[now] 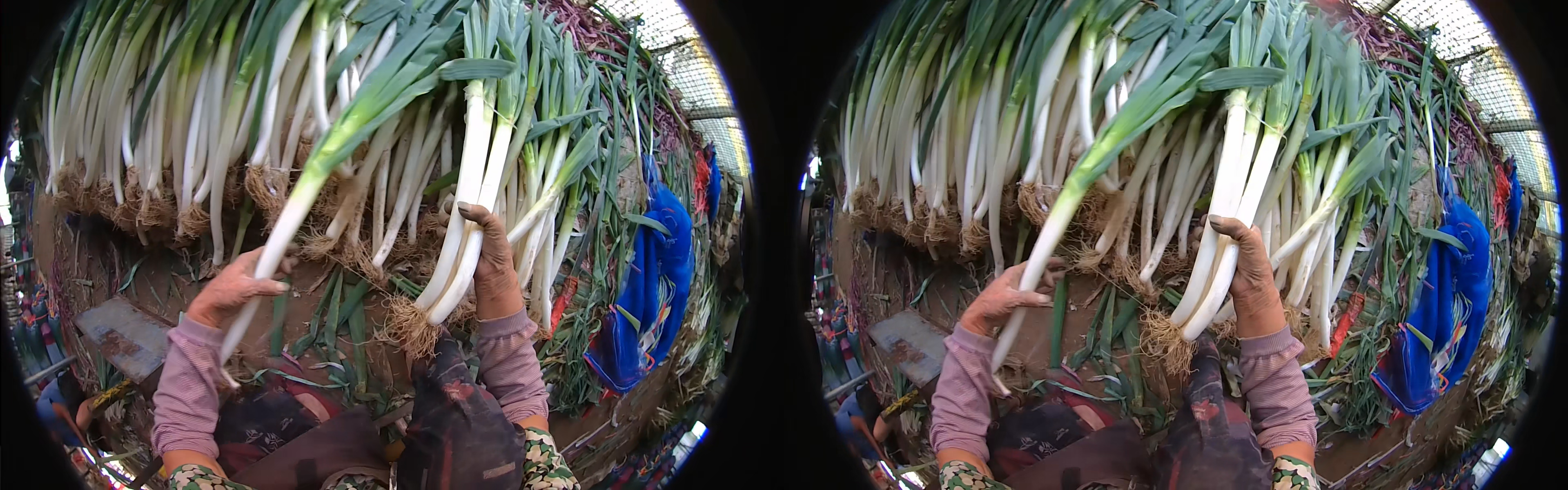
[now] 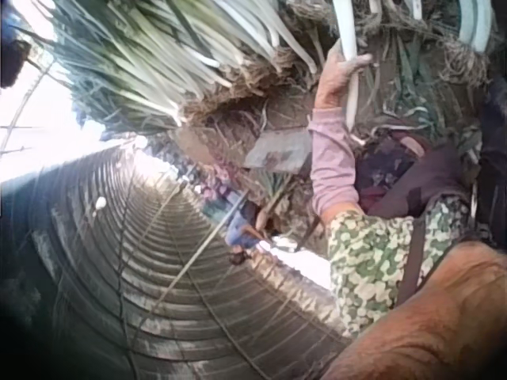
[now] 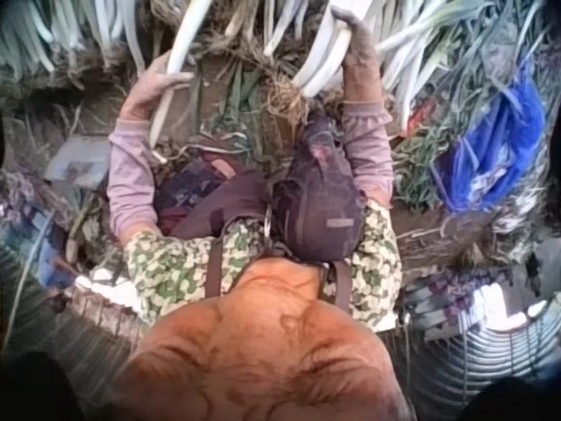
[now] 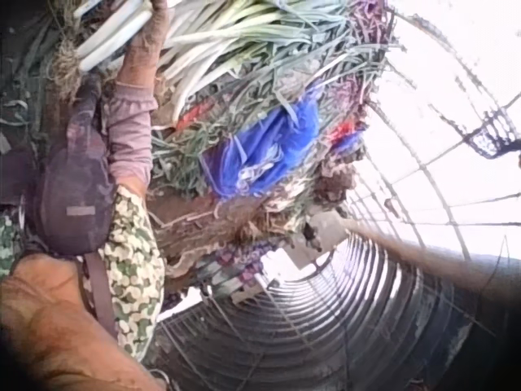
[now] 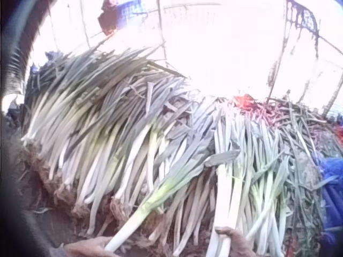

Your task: The person selects green onions from a large pile, trims the root ends using a fixed blade on a wooden stand, and places the trimmed onions aside. The process is repeated for several onions throughout the clip.

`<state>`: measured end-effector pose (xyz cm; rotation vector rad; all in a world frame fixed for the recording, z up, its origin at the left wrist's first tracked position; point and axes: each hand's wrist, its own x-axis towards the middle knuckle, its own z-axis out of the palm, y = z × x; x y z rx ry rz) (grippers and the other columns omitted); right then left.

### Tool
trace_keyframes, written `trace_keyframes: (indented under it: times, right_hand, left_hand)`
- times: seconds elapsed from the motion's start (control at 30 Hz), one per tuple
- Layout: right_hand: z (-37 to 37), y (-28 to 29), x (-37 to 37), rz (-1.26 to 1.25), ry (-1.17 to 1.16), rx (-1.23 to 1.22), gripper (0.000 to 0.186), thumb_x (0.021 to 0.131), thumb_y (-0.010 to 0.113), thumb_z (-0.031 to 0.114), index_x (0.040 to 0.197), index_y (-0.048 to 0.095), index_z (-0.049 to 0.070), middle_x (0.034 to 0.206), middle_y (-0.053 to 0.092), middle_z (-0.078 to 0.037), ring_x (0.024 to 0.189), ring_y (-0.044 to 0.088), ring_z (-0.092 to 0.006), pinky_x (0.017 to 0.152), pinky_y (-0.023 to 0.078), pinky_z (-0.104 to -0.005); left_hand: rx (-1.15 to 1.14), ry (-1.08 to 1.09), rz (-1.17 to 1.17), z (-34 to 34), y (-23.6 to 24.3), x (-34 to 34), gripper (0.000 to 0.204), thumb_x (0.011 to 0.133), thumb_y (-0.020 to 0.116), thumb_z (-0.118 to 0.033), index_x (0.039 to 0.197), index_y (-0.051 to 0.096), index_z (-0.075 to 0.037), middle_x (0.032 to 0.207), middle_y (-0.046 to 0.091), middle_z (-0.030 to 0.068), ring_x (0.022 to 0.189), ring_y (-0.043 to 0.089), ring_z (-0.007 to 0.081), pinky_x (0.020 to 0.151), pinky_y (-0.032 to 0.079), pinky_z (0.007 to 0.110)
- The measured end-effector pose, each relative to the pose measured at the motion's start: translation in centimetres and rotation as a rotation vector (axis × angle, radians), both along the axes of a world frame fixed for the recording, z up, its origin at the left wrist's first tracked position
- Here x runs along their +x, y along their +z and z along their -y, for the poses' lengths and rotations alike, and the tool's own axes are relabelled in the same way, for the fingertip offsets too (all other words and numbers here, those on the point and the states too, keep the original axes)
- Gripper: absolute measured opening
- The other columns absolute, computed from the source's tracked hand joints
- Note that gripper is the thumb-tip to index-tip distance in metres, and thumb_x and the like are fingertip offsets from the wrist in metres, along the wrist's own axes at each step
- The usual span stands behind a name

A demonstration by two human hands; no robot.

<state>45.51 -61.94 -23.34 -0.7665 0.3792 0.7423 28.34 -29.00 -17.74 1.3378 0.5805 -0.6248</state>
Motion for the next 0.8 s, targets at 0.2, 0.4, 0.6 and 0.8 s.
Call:
trace_keyframes:
  times: [0.2,0.4,0.6,0.8]
  right_hand:
    - [-1.1,0.9,-0.8,0.078,-0.004,-0.259,0.030,0.076,0.067,0.009,0.100,0.058,-0.006,0.075,0.064,-0.012,0.058,0.064,-0.0204,0.054,0.059,-0.0329]
    - [-0.7,1.3,-0.8,0.050,0.016,-0.154,0.031,0.075,0.068,0.011,0.098,0.060,-0.008,0.078,0.067,-0.016,0.062,0.066,-0.0206,0.056,0.059,-0.0315]
    - [-2.8,1.5,-1.2,0.036,0.024,-0.037,0.045,0.075,0.073,0.012,0.112,0.056,-0.006,0.096,0.064,-0.011,0.085,0.065,-0.0228,0.077,0.056,-0.0353]
    - [-3.0,1.6,-2.2,-0.007,0.028,-0.019,0.042,0.078,0.069,0.010,0.115,0.053,-0.004,0.099,0.062,-0.011,0.088,0.064,-0.0209,0.078,0.056,-0.0348]
  left_hand:
    - [-0.307,0.059,0.068,5.3,0.8,6.8,0.041,0.087,0.067,-0.022,0.116,0.046,-0.003,0.104,0.061,0.0170,0.076,0.069,0.0208,0.054,0.059,0.028]
    - [-0.497,0.196,0.119,8.3,-1.6,12.5,0.036,0.099,0.047,-0.027,0.126,0.040,-0.005,0.079,0.051,0.0037,0.050,0.049,0.0075,0.039,0.046,0.021]
    - [0.460,-0.119,0.558,14.5,-5.0,13.6,0.061,0.096,0.046,-0.050,0.132,0.039,-0.002,0.106,0.061,0.0173,0.096,0.061,0.0263,0.088,0.050,0.038]
    - [-0.041,0.058,0.349,16.5,-4.9,11.8,0.075,0.094,0.046,-0.056,0.143,0.028,-0.002,0.132,0.047,0.0162,0.124,0.044,0.0238,0.103,0.037,0.033]
